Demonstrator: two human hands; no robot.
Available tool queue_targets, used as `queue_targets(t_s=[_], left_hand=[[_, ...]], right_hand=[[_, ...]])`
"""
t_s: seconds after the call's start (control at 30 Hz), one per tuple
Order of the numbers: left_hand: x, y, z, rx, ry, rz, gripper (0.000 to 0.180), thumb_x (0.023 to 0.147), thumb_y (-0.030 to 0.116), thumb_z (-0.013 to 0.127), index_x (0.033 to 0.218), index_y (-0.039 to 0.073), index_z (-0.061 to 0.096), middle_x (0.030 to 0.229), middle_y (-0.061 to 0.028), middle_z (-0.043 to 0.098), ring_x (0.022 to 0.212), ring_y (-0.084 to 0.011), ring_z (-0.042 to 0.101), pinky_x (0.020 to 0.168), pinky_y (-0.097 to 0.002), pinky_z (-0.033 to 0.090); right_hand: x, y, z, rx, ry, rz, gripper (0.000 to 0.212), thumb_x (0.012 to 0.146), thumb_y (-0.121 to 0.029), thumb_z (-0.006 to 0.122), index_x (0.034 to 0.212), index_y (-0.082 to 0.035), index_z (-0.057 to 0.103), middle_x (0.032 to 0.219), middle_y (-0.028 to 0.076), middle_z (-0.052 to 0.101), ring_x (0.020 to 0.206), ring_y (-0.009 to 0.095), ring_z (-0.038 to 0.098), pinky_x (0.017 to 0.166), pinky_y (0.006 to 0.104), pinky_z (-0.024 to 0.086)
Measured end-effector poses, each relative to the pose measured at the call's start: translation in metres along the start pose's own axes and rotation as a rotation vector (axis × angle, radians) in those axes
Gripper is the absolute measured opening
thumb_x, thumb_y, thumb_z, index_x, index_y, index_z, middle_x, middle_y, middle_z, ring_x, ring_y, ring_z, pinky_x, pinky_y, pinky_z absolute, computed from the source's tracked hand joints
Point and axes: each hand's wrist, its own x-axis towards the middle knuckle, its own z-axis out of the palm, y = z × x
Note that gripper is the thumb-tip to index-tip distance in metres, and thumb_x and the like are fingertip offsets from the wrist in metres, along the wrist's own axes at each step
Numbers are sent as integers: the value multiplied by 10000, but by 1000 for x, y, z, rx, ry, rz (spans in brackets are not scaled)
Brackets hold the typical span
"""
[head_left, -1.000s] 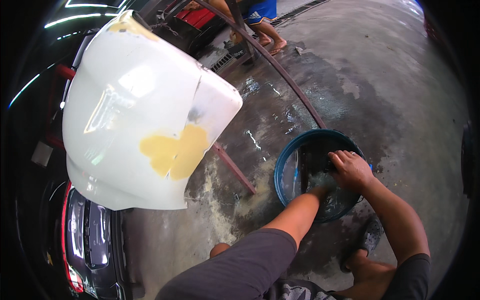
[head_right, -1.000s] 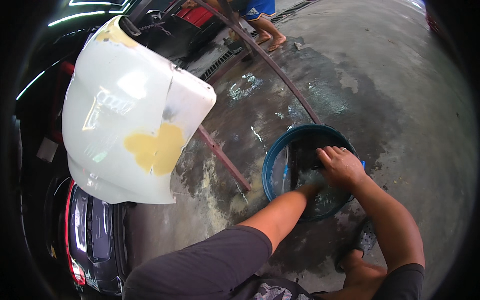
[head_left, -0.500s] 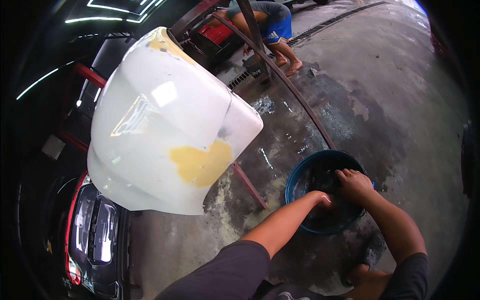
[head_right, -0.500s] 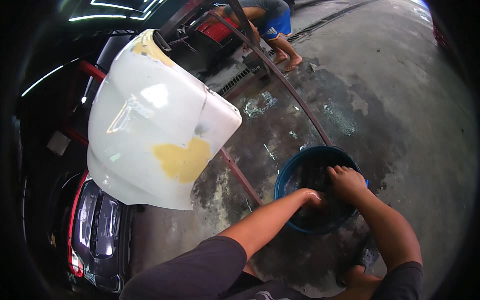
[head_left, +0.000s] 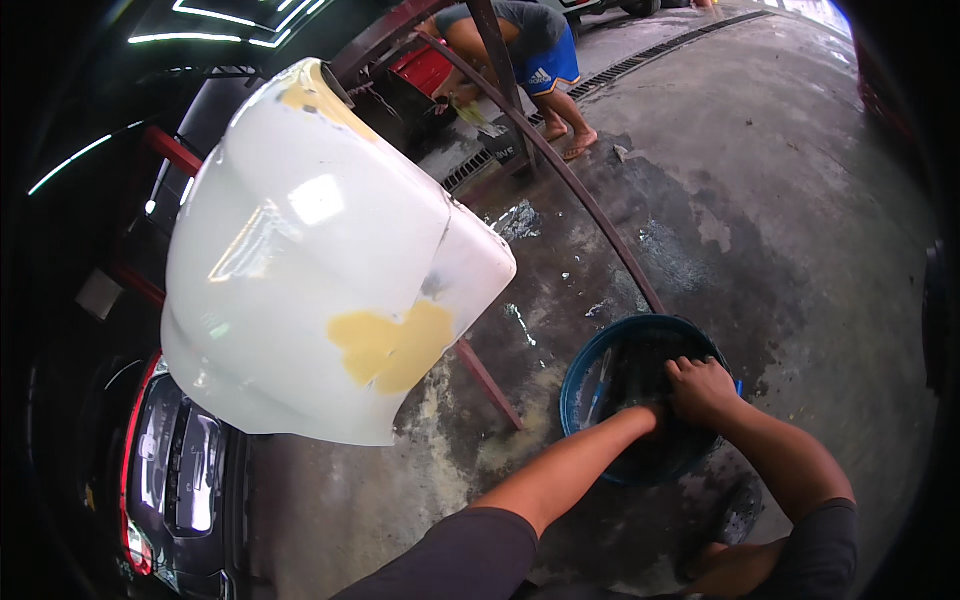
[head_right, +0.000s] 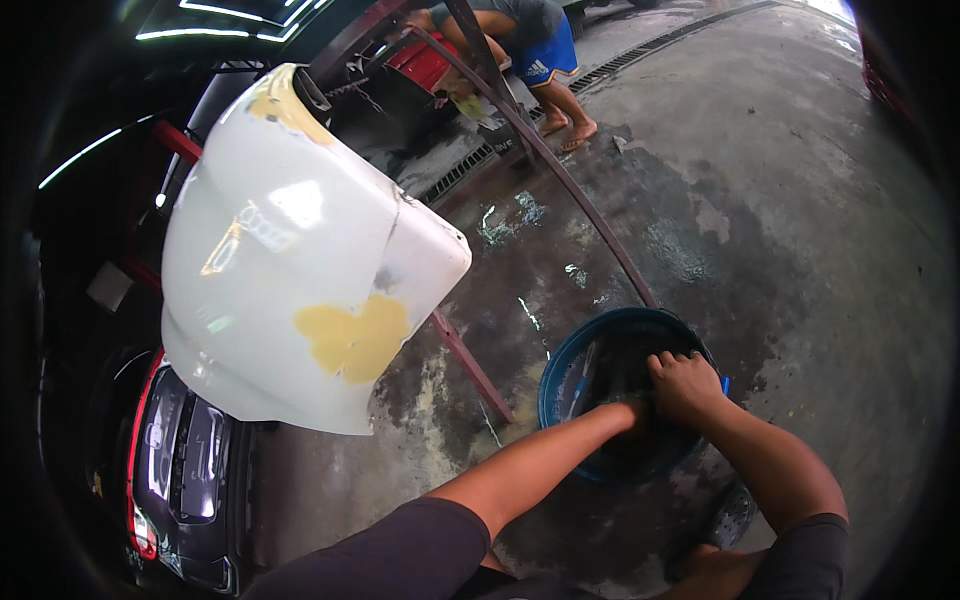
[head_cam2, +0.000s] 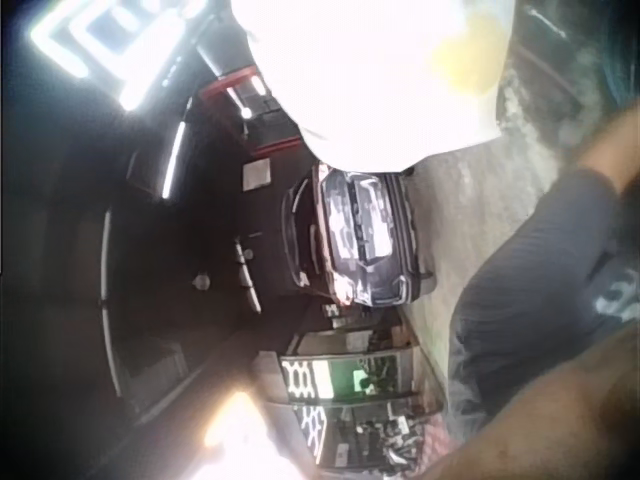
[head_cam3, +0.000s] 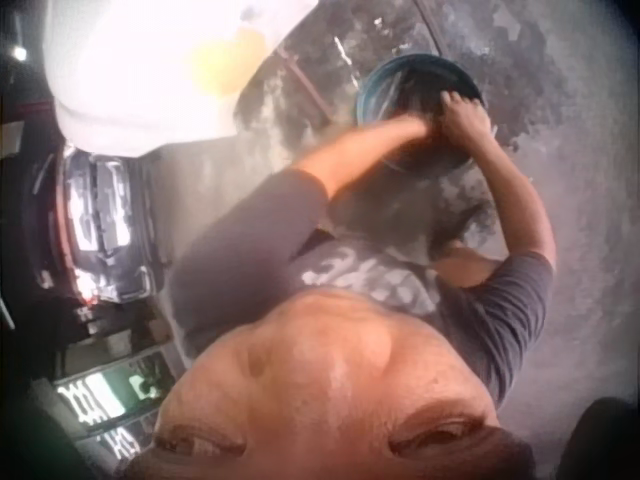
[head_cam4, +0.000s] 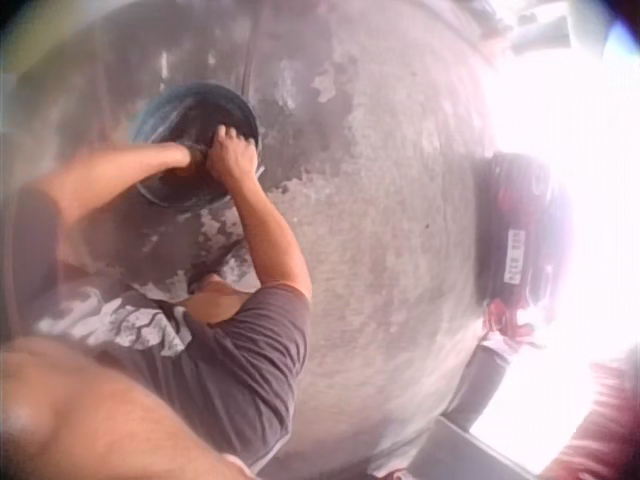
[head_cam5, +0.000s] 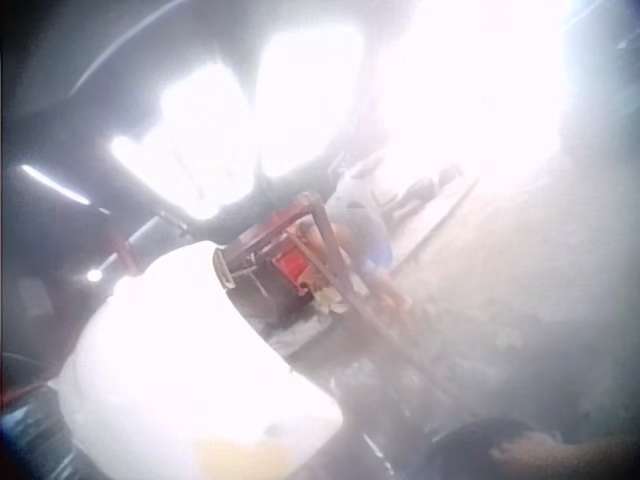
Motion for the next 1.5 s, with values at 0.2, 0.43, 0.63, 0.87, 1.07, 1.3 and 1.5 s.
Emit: queue_targets(t_s=[0.2, 0.43, 0.63, 0.87, 1.07, 1.3, 1.5], left_hand=[[-20, 56, 18, -425, 96, -533, 495, 1050, 340, 641, 1503, 148, 697, 1571, -188, 658, 1480, -381, 607, 1249, -523, 448], [-104, 121, -128, -914, 260, -815, 387, 927, 243, 783, 1155, -69, 785, 1101, -293, 814, 1070, -386, 809, 911, -454, 627], [-174, 139, -216, -1907, 612, -748, 340, 1060, 337, 808, 1292, 91, 768, 1249, -28, 794, 1146, -170, 740, 1041, -406, 545], [-228, 177, -283, -2040, 679, -724, 607, 1124, 468, 688, 1572, 85, 541, 1590, -142, 597, 1435, -468, 614, 1181, -628, 466], [-252, 186, -328, -2007, 662, -627, 427, 1135, 338, 685, 1467, 75, 633, 1492, -119, 678, 1413, -375, 623, 1188, -607, 468], [-268, 216, -373, -1921, 874, -769, 270, 1043, 123, 668, 1309, 93, 701, 1341, -64, 732, 1262, -226, 682, 1145, -501, 492], [-271, 221, -387, -2120, 1192, -746, 366, 883, 68, 600, 1228, -7, 693, 1268, -114, 722, 1200, -262, 698, 1092, -447, 547]], right_hand=[[-12, 19, -28, 313, 239, 12, 708, 869, -238, 820, 1509, -57, 577, 1269, 181, 705, 1193, 391, 701, 1020, 509, 551], [-14, 35, -32, 739, 145, 265, 676, 1057, -369, 727, 1605, -71, 466, 1518, 266, 615, 1369, 482, 620, 1118, 520, 520], [22, 39, -47, 1628, 114, 811, 522, 1071, -464, 706, 1387, -77, 555, 1400, 205, 696, 1176, 313, 718, 984, 495, 538], [-26, 18, -116, 2323, 332, 1103, 495, 1040, -566, 661, 1354, -185, 618, 1344, 97, 733, 1190, 287, 699, 1066, 581, 478], [-22, 5, -219, 2528, 0, 1152, 541, 990, -603, 689, 1315, -175, 631, 1297, 86, 736, 1162, 349, 699, 1045, 648, 511], [6, 5, -243, 2188, -141, 1114, 285, 1005, -319, 775, 1184, -140, 645, 1099, 27, 725, 969, 191, 719, 809, 423, 587], [-35, 66, -217, 2281, 362, 1301, 338, 966, -242, 818, 1187, -55, 644, 1028, 88, 728, 903, 229, 746, 828, 429, 654]])
